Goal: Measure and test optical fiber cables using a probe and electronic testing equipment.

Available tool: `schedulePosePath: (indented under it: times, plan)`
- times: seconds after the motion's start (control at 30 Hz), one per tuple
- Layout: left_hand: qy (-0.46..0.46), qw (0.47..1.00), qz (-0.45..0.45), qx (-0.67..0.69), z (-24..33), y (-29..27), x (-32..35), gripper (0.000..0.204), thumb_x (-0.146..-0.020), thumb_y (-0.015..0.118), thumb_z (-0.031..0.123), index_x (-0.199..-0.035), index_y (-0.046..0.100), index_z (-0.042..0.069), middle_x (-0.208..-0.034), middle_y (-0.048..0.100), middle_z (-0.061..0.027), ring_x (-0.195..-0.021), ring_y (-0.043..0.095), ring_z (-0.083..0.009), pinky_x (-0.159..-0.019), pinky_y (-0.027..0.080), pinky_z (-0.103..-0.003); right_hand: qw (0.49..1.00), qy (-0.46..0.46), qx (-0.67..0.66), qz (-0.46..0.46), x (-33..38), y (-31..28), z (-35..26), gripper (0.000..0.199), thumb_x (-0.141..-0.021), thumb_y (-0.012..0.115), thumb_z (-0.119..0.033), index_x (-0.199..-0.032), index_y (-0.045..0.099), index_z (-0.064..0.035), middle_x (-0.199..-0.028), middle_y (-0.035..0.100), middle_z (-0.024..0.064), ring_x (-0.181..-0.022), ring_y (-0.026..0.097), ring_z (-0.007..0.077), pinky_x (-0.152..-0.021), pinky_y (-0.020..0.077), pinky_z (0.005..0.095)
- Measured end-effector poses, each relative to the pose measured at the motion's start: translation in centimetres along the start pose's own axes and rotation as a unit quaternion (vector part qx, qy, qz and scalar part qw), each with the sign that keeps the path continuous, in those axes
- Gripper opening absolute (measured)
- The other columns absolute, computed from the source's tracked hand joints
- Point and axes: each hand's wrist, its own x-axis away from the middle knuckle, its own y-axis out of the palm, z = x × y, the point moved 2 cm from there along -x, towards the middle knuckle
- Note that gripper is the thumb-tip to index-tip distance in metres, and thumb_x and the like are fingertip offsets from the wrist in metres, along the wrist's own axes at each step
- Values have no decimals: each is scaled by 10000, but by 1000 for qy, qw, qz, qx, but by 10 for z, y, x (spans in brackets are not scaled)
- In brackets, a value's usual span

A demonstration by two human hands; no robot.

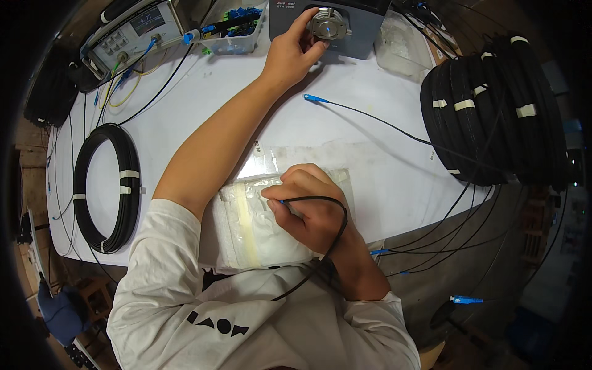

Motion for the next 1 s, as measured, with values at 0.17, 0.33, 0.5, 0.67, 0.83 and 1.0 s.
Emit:
schedulePosePath:
  times: [0.17, 0.33, 0.5, 0.67, 0.83, 1.0]
  plan:
    - [0, 1000, 0, 1, 0, 1, -1, 718, -962, 807, 208, -1604, 485, 196, -893, 706, -24, -786, 648, -130, -783, 554, -291, 1000, -2, -3, 3, 1, 0, 1, 253, -787, 786, 30, -1021, 781, -64, -875, 677, 91, -918, 679, 327, -797, 570, 418]
    - [-3, 1000, 0, 4, -1, 0, 0, 719, -960, 808, 211, -1603, 488, 198, -897, 712, -26, -791, 657, -131, -787, 558, -292, 1000, -3, -5, 4, 0, 0, 0, 254, -788, 785, 37, -1022, 775, -63, -876, 676, 93, -909, 679, 326, -792, 569, 418]
    - [-4, 1000, 0, 3, -1, 1, 0, 721, -960, 807, 218, -1605, 486, 199, -903, 717, -29, -797, 662, -133, -793, 560, -295, 1000, -7, -5, 3, 1, 0, 1, 262, -786, 783, 34, -1028, 772, -65, -885, 675, 93, -902, 677, 324, -787, 566, 419]
    - [1, 1000, 3, -2, -1, 2, 0, 725, -960, 809, 225, -1606, 482, 202, -899, 717, -32, -794, 665, -138, -794, 563, -301, 1000, -8, 3, 5, 0, 0, 1, 262, -787, 781, 32, -1030, 773, -67, -890, 672, 95, -904, 677, 324, -787, 566, 422]
    - [13, 1000, 11, 4, -8, 2, -2, 730, -957, 810, 226, -1609, 480, 209, -891, 714, -31, -787, 664, -141, -792, 563, -305, 1000, -10, 6, 2, 1, 0, 1, 266, -789, 777, 34, -1035, 773, -69, -890, 672, 95, -904, 677, 324, -790, 566, 422]
    - [2, 1000, 6, 4, -9, 3, -2, 732, -953, 810, 222, -1607, 482, 210, -886, 710, -28, -783, 658, -139, -789, 559, -300, 1000, -3, -5, -4, 1, 0, 1, 251, -797, 770, 35, -1024, 775, -72, -894, 669, 91, -908, 675, 321, -786, 563, 420]
